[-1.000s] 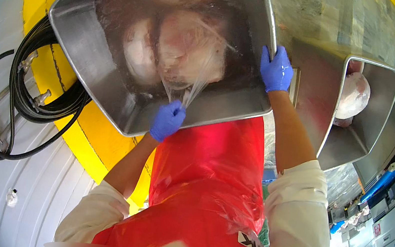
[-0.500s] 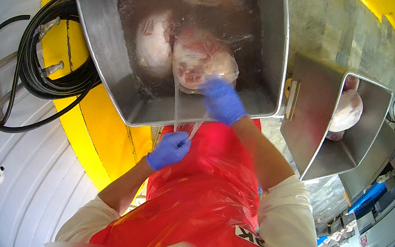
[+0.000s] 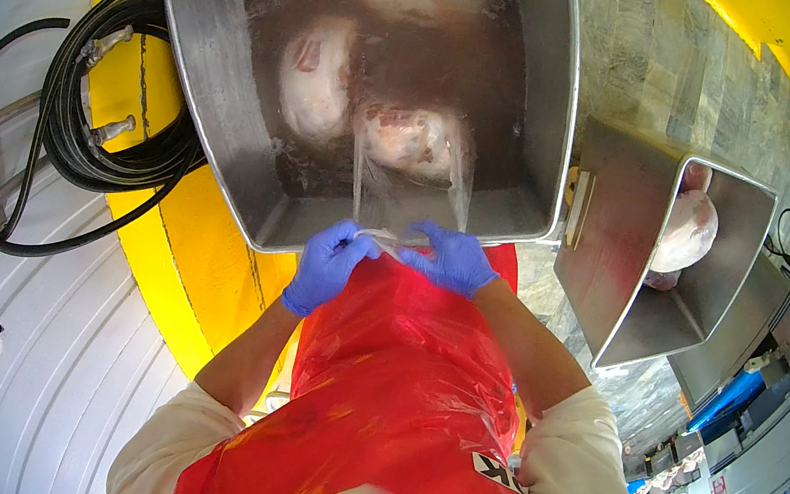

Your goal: The person removes a large raw meat cut from a water-filled metal bin and places it on a blue cutting board. Using a knife, the person trims fat and connective tissue from the meat, separating pieces and setting them aside.

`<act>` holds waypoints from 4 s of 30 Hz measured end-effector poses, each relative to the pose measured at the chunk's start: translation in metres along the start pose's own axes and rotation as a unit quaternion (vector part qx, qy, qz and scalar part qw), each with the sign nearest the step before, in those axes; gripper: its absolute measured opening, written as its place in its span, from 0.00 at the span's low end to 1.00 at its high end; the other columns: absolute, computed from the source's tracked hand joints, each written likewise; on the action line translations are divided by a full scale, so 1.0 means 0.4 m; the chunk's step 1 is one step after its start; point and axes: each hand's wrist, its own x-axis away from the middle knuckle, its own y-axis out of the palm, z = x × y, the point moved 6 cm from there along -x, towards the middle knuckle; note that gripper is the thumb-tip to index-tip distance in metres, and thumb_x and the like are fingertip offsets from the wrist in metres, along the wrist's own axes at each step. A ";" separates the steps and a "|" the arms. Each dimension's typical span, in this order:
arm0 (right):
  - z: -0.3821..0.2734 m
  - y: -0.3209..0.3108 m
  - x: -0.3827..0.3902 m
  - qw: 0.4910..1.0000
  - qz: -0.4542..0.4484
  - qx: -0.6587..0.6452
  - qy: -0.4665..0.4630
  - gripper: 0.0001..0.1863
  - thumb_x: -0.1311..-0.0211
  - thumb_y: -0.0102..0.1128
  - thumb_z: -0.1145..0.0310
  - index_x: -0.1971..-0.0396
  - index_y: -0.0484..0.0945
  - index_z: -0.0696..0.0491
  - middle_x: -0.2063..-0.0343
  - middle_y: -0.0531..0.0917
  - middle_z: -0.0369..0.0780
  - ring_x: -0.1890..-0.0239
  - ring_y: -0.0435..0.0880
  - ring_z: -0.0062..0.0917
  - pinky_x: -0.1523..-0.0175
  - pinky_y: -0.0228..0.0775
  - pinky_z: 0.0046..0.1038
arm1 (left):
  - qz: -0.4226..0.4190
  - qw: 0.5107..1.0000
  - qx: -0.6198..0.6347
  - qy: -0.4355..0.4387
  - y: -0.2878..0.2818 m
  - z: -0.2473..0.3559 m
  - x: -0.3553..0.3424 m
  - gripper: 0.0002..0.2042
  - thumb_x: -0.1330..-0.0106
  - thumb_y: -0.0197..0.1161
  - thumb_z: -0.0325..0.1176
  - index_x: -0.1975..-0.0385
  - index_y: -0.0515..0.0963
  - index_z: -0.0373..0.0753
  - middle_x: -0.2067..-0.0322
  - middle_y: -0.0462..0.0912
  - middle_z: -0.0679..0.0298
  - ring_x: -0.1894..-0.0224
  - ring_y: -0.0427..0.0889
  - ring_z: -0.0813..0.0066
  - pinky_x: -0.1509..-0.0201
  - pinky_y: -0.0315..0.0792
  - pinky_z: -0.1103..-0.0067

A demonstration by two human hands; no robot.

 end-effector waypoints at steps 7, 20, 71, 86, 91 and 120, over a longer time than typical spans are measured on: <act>-0.068 -0.047 -0.007 0.992 -0.037 0.032 -0.118 0.22 0.35 0.68 0.47 0.51 0.86 0.48 0.61 0.90 0.49 0.61 0.89 0.50 0.55 0.82 0.49 | -0.036 0.996 -0.005 0.078 0.083 0.066 -0.002 0.04 0.30 0.68 0.27 0.66 0.84 0.35 0.57 0.84 0.58 0.52 0.83 0.69 0.45 0.76 0.74; -0.088 -0.089 0.037 0.993 0.045 -0.098 -0.040 0.11 0.28 0.65 0.62 0.59 0.88 0.54 0.66 0.88 0.51 0.69 0.88 0.46 0.62 0.79 0.42 | -0.095 0.838 -0.531 0.082 -0.083 -0.419 -0.305 0.17 0.29 0.64 0.47 0.49 0.80 0.43 0.43 0.82 0.50 0.34 0.75 0.49 0.22 0.60 0.54; 0.199 -0.063 -0.398 0.951 0.011 0.298 -0.082 0.29 0.40 0.67 0.62 0.37 0.78 0.46 0.51 0.84 0.47 0.51 0.87 0.47 0.49 0.81 0.47 | 0.142 0.971 -0.192 -0.018 0.216 -0.239 -0.438 0.10 0.31 0.58 0.34 0.60 0.84 0.36 0.64 0.87 0.41 0.59 0.87 0.40 0.51 0.80 0.55; 0.324 -0.103 -0.376 0.980 0.110 0.165 0.028 0.11 0.31 0.57 0.64 0.59 0.87 0.49 0.58 0.86 0.47 0.56 0.87 0.50 0.49 0.80 0.49 | -0.067 0.780 -0.570 0.250 0.063 -0.214 -0.620 0.13 0.32 0.65 0.40 0.53 0.80 0.41 0.51 0.82 0.52 0.43 0.79 0.48 0.38 0.72 0.57; 0.390 -0.024 -0.367 0.967 -0.008 0.245 0.063 0.12 0.31 0.57 0.62 0.58 0.87 0.50 0.55 0.87 0.48 0.54 0.87 0.50 0.47 0.80 0.49 | -0.073 0.879 -0.429 0.194 0.116 -0.301 -0.455 0.09 0.27 0.58 0.36 0.56 0.78 0.39 0.65 0.84 0.45 0.61 0.84 0.38 0.57 0.76 0.49; 0.154 -0.047 -0.031 0.936 0.202 -0.271 0.094 0.03 0.39 0.66 0.74 0.68 0.86 0.56 0.74 0.85 0.38 0.70 0.85 0.28 0.59 0.79 0.30 | -0.124 0.953 -0.277 0.012 0.168 -0.261 -0.138 0.33 0.30 0.68 0.49 0.28 0.69 0.44 0.59 0.86 0.38 0.57 0.86 0.34 0.54 0.81 0.54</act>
